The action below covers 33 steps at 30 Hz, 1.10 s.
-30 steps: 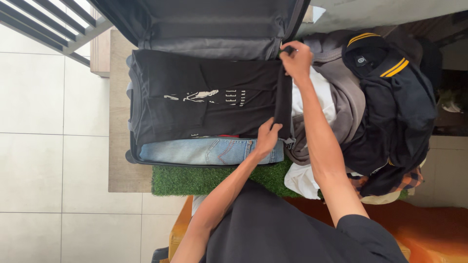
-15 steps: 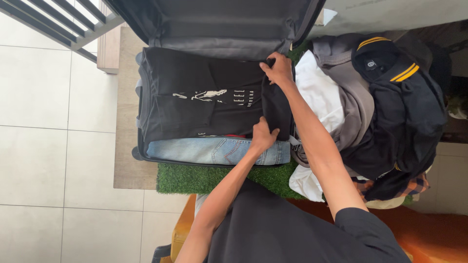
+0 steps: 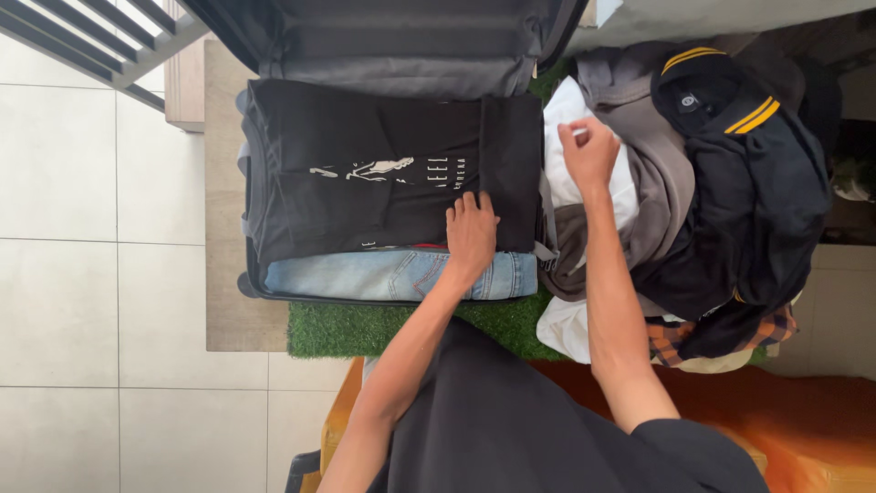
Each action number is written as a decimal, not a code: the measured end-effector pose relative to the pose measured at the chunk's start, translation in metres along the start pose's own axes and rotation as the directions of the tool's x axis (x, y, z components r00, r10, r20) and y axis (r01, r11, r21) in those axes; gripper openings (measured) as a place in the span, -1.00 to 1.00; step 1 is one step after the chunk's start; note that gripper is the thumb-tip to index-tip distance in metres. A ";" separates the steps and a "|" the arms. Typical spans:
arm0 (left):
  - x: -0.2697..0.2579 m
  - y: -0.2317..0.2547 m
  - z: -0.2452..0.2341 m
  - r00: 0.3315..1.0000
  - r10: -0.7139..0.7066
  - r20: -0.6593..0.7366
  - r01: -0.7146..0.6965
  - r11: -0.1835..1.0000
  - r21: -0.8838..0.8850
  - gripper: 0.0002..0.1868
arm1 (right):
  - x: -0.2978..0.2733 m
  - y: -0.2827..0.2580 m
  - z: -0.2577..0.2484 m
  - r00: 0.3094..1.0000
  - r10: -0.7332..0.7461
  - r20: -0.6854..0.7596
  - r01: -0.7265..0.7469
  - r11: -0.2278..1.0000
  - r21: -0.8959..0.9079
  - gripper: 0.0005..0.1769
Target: The person folds several shirts, a hoodie, and a pair of jeans by hand and places them into an open suitcase.
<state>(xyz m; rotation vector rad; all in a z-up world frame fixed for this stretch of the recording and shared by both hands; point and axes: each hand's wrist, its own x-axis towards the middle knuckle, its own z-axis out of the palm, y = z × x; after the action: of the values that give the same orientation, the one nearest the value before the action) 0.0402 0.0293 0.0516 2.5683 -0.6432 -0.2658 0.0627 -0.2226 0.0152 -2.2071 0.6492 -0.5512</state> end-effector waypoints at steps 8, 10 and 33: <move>0.093 -0.041 0.055 0.963 0.094 -0.254 -0.177 0.927 -0.330 -0.57 | -0.101 -0.044 -0.023 0.994 0.061 0.094 -0.043 0.982 -0.181 -0.64; 0.133 -0.053 0.076 0.891 0.097 -0.443 -0.298 0.862 -0.410 -0.49 | -0.121 -0.058 -0.026 0.992 0.075 0.099 -0.037 0.940 -0.339 -0.56; 0.186 -0.069 0.080 0.953 -0.230 0.196 0.293 0.549 -0.783 -0.24 | -0.161 -0.066 -0.053 0.942 0.148 0.301 -0.031 0.931 -0.364 -0.51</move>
<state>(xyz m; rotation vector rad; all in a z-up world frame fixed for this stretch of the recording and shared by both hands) 0.2056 -0.0392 -0.0654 1.7279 -0.0733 -0.5990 -0.0741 -0.1160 0.0694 -2.5110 0.7110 -0.0118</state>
